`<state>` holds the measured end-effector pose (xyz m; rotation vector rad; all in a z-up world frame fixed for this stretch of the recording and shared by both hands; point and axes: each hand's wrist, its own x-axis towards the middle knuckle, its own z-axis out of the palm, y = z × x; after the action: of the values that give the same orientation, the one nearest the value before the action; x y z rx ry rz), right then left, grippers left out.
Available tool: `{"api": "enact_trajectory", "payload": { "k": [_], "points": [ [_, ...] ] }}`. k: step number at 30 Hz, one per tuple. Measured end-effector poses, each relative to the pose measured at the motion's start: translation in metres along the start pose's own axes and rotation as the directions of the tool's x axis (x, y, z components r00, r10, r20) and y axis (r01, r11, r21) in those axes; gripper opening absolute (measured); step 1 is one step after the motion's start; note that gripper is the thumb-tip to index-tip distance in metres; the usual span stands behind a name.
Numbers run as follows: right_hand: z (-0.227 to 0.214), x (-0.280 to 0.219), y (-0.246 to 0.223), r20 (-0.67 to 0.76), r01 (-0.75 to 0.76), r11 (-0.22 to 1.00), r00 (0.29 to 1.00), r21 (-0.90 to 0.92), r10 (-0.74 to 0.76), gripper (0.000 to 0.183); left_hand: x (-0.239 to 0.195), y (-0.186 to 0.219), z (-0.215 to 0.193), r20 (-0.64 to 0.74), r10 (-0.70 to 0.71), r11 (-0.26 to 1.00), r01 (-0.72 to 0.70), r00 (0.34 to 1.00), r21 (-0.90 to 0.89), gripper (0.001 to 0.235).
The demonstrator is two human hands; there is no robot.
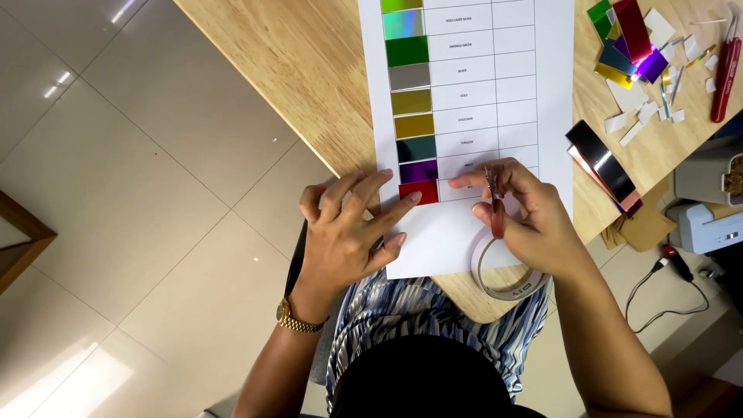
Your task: Cutting and adhering metallic color swatches onto a printed reference chart.
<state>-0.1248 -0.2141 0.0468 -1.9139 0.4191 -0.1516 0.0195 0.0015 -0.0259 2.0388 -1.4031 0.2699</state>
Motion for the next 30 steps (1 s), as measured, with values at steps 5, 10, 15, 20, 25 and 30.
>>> {"api": "enact_trajectory", "payload": {
  "k": [5, 10, 15, 20, 25, 30],
  "points": [
    [0.000, -0.002, 0.001, -0.004, -0.008, 1.000, 1.000, 0.002, 0.008, 0.015, -0.002, -0.001, 0.005, 0.016, 0.013, 1.000, -0.013, 1.000, -0.015, 0.045],
    [0.000, -0.001, -0.001, -0.009, -0.006, 1.000, 1.000, -0.001, 0.006, 0.016, -0.003, -0.001, 0.006, 0.025, 0.011, 1.000, -0.011, 1.000, -0.016, 0.045],
    [0.000, 0.001, -0.003, -0.008, -0.004, 1.000, 1.000, 0.006, 0.004, 0.015, -0.008, -0.003, 0.006, 0.021, 0.004, 0.999, -0.003, 1.000, -0.041, 0.043],
    [-0.001, -0.001, 0.001, -0.012, -0.015, 1.000, 1.000, 0.010, 0.015, 0.015, 0.012, 0.019, -0.004, 0.015, -0.377, 0.892, 0.368, 0.926, -0.261, 0.051],
    [-0.001, 0.001, -0.002, -0.015, 0.023, 0.999, 1.000, 0.036, -0.022, 0.015, 0.030, 0.033, -0.024, 0.142, -0.656, 0.644, 0.648, 0.741, -0.407, 0.101],
    [0.000, 0.002, -0.012, -0.035, 0.053, 0.998, 0.998, 0.021, -0.053, 0.023, 0.016, 0.031, -0.044, 0.317, -0.760, 0.287, 0.730, 0.568, -0.621, 0.076]
  ]
}}
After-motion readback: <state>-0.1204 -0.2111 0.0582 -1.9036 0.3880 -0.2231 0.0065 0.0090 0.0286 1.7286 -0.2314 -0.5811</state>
